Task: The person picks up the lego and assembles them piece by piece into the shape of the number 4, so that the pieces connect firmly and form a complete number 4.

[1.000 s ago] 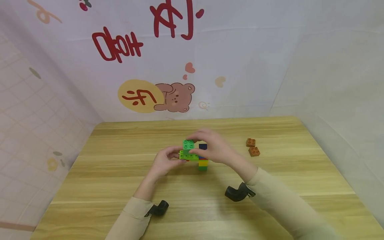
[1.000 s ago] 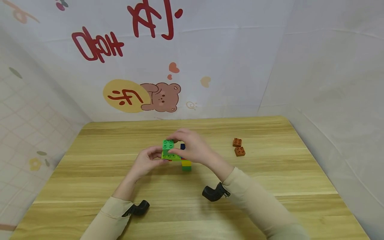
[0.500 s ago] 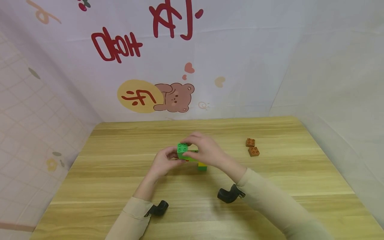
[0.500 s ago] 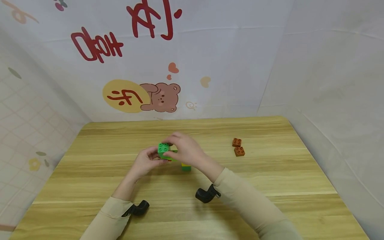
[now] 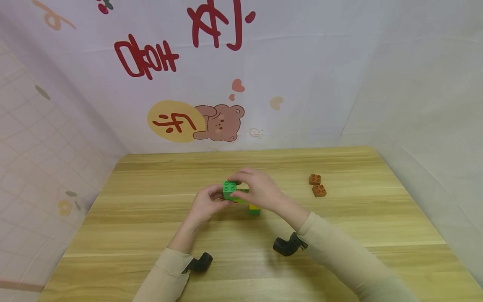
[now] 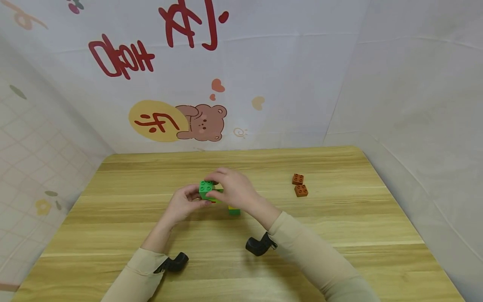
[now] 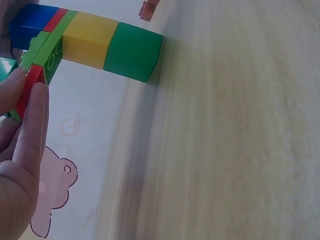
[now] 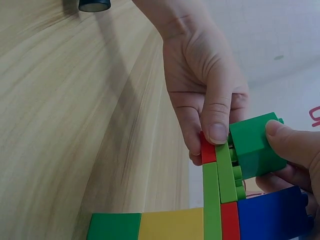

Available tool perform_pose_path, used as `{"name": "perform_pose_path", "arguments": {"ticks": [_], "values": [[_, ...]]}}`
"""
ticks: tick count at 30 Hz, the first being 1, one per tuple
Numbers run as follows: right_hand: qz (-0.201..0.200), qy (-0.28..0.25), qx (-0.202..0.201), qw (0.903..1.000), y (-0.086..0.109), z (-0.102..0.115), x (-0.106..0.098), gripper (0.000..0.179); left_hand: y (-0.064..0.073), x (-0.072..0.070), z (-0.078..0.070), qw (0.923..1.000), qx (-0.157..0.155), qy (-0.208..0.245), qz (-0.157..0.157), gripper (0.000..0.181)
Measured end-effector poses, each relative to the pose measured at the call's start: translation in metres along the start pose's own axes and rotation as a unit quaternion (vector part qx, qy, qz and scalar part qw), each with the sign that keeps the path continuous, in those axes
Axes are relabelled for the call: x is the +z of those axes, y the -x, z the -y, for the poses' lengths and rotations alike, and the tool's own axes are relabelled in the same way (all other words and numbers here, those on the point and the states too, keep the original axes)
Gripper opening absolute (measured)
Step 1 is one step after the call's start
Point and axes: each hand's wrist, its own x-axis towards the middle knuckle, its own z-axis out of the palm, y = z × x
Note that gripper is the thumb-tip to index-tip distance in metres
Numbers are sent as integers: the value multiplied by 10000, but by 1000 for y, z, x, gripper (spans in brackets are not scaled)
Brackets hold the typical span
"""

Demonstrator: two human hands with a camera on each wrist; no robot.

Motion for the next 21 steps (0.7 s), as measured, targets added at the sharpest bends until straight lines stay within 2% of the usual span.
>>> {"name": "perform_pose_path", "arguments": {"ticks": [14,21], "values": [[-1,113,68,9999,2,0,-1,35,-2,2,2,9999,-31,-31,-167,38],[-35,225,23,9997,2,-1,-1,35,-2,4,1,9997,59,-17,-246,38]]}}
